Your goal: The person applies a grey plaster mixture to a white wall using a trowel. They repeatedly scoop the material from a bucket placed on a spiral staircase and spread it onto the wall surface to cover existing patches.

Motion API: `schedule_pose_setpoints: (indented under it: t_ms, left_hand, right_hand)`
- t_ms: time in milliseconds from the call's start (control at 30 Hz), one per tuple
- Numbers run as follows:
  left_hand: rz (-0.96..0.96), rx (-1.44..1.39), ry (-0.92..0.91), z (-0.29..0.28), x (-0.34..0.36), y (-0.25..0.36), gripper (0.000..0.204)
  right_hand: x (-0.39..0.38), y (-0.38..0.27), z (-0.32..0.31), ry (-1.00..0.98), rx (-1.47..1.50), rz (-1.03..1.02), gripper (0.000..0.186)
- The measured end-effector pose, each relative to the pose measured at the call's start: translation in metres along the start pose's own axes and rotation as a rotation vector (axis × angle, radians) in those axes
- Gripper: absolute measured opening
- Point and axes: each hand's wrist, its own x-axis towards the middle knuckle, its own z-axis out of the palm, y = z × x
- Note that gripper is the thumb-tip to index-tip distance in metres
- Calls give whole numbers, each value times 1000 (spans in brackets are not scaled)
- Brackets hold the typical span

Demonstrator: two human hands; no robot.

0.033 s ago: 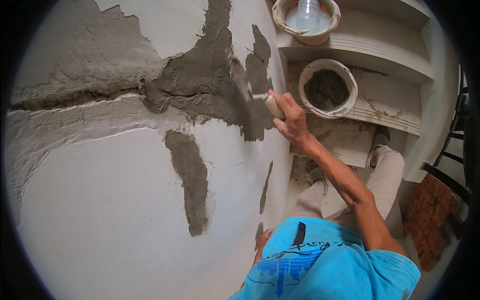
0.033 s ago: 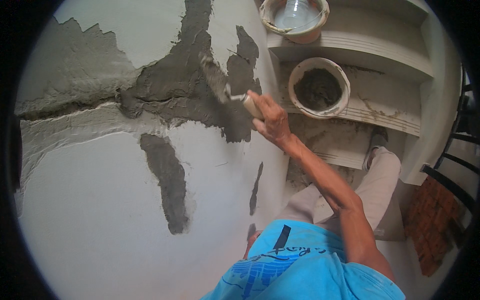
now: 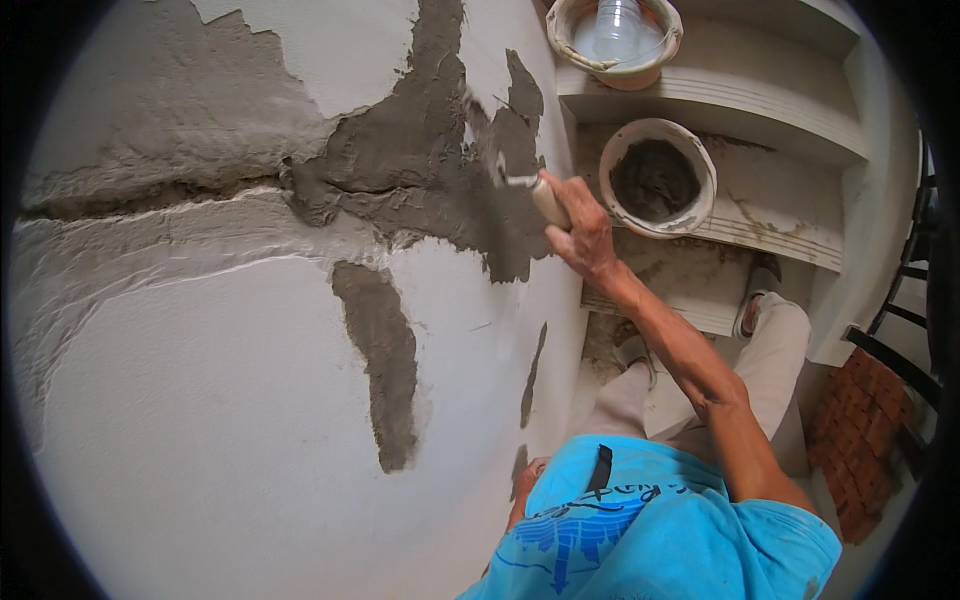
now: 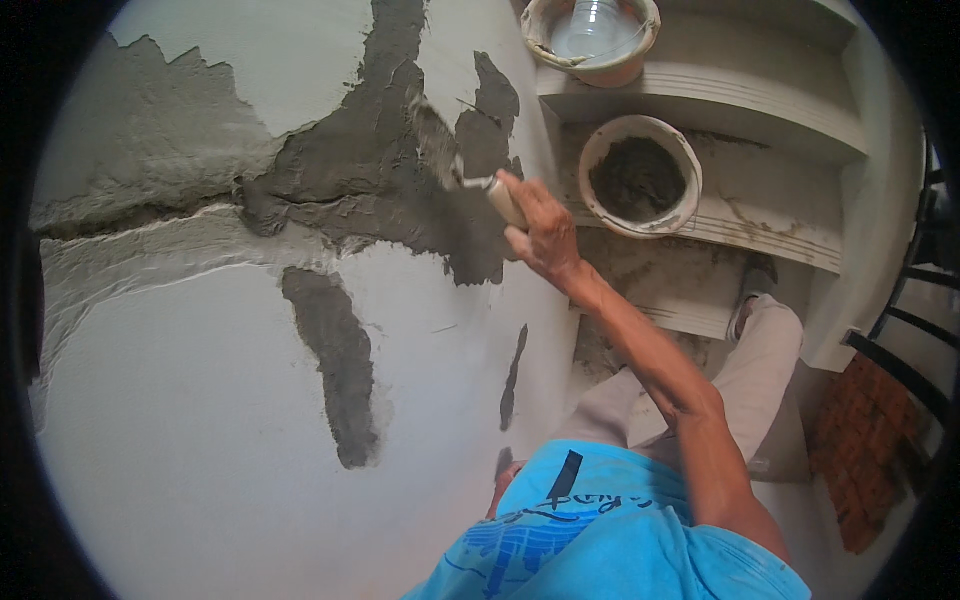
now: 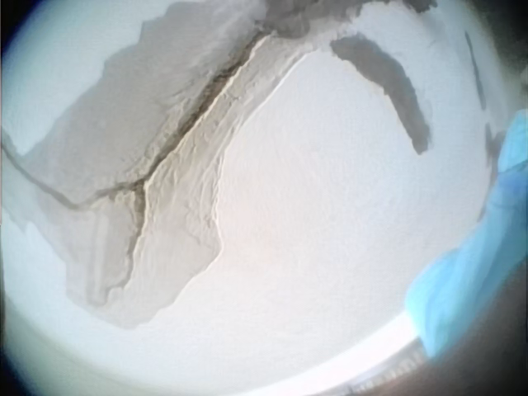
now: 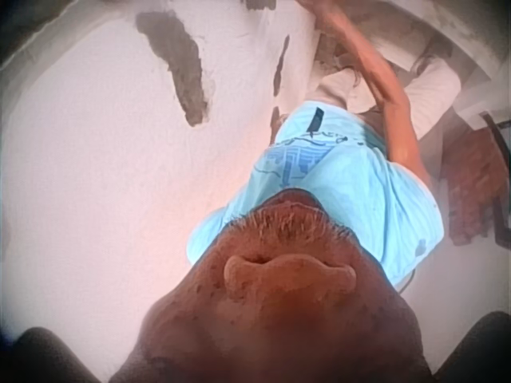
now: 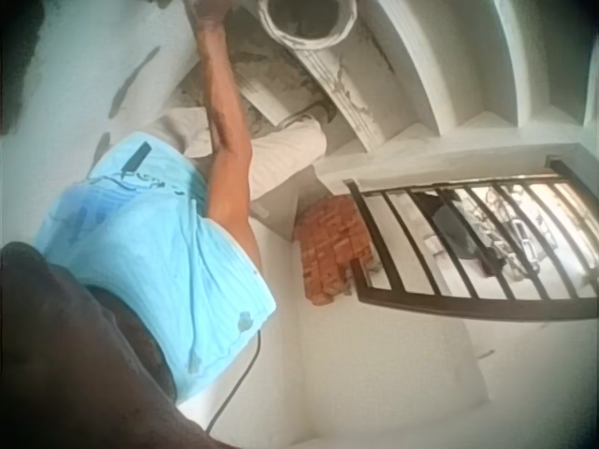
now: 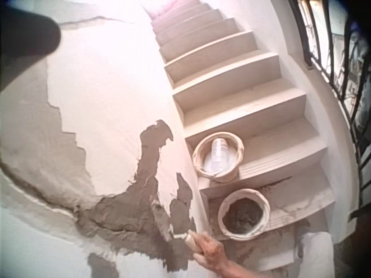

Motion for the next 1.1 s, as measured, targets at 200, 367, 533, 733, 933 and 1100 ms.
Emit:
schedule_pose_setpoints:
  t_ms: [200,367,533,733,933,1100]
  left_hand:
    - [-25,-51,-10,2,-17,8,39]
    - [25,-57,-24,3,-21,-2,41]
    - [58,-41,-15,5,-24,8,42]
    - [13,-94,-12,0,-12,-7,42]
    - [17,20,-4,2,-17,5,42]
    - [138,6,-29,1,-12,-15,43]
  right_hand:
    - [50,18,13,10,-66,29,74]
    - [47,21,12,-25,-91,-21,80]
    - [14,14,-10,-128,35,-56,74]
    - [53,18,-5,-34,4,-18,75]
    - [54,24,-6,-78,-71,-87,81]
    - [20,10,-19,-150,-10,-220,83]
